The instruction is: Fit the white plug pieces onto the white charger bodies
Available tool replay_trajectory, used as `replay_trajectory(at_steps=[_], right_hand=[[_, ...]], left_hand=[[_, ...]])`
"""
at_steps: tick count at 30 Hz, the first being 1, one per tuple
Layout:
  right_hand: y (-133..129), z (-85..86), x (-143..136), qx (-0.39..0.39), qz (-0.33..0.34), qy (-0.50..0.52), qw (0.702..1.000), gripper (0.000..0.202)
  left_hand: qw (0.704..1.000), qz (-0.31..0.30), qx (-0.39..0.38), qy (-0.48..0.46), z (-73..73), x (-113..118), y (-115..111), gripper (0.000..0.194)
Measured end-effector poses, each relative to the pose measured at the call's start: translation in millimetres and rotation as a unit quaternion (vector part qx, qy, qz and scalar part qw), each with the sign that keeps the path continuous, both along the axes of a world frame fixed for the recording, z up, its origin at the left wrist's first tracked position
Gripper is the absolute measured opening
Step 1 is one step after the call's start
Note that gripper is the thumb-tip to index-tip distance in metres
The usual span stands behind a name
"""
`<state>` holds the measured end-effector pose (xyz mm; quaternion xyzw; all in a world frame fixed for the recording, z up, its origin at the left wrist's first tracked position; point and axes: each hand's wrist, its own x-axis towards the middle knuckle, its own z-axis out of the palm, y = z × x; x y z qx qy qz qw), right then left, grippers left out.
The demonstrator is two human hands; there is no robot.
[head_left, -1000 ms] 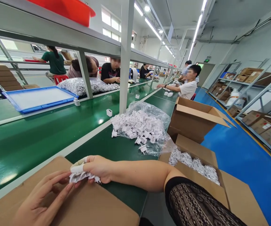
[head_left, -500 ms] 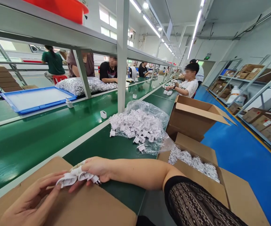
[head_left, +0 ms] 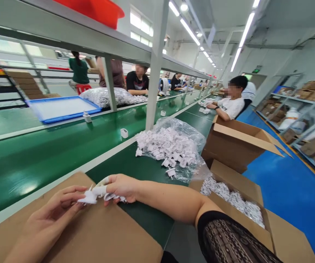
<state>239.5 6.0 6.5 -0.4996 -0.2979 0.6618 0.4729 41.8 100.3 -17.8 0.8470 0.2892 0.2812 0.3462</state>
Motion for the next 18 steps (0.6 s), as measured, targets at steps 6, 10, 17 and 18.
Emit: replay_trajectory(at_steps=[6,10,17,18], right_hand=[[-4,3.0,-2,0.012,-0.095,-0.050,0.994,0.019],[-3,1.7,-2,0.021,-0.118,-0.039,0.992,0.025],[-6,2.6,-5,0.016,-0.108,-0.041,0.993,0.027],[-6,2.6,-5,0.014,-0.106,-0.039,0.993,0.027]], left_hand=[[0.961,0.037,-0.251,-0.107,15.1,9,-15,0.049],[0.968,0.033,-0.234,-0.081,12.9,9,-17,0.041],[0.974,0.009,-0.221,-0.057,13.3,6,-20,0.034],[0.973,0.007,-0.222,-0.058,13.1,6,-19,0.034]])
